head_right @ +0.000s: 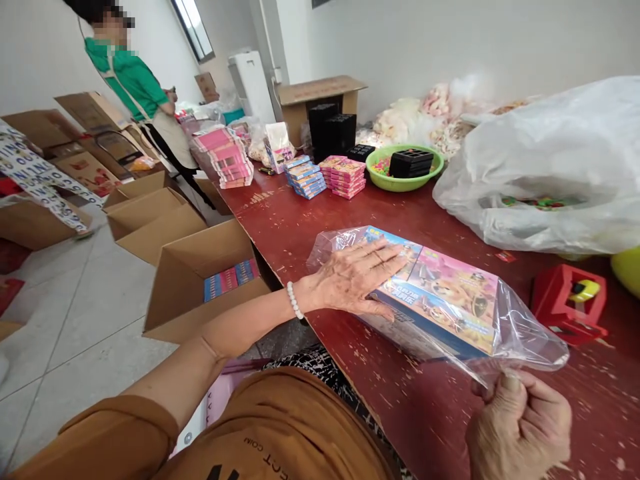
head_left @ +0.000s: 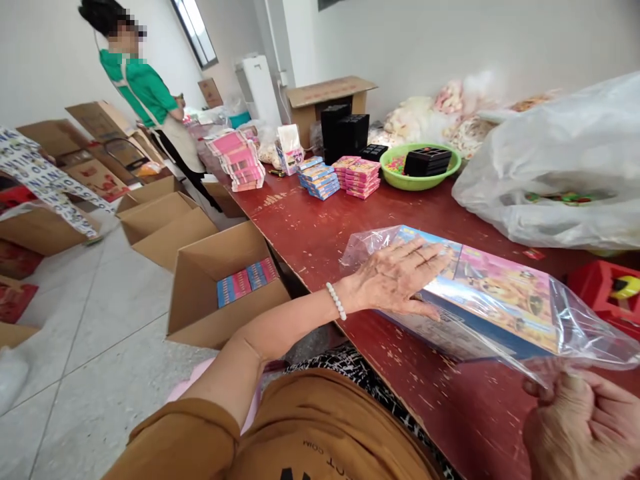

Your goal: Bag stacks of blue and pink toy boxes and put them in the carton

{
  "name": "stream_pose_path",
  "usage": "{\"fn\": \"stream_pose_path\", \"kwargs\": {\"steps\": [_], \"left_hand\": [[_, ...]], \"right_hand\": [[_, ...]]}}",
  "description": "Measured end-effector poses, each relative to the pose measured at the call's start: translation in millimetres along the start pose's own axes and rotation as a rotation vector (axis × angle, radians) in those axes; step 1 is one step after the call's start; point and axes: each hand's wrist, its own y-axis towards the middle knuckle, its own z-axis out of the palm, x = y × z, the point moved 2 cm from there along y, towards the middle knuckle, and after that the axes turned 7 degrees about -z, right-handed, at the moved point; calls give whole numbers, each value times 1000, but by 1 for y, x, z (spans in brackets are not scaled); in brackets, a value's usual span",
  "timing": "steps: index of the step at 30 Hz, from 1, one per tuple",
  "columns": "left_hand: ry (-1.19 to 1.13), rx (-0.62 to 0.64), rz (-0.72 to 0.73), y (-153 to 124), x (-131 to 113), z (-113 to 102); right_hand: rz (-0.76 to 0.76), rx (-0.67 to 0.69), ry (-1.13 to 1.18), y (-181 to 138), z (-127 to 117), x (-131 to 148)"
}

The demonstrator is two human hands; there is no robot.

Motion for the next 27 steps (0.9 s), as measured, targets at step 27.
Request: {"fn": "stream_pose_path", "kwargs": {"steps": [27], "left_hand": [[-417, -157, 12, 10, 18, 24]], "right_hand": [[-585, -192, -501, 55, 7, 39]]}}
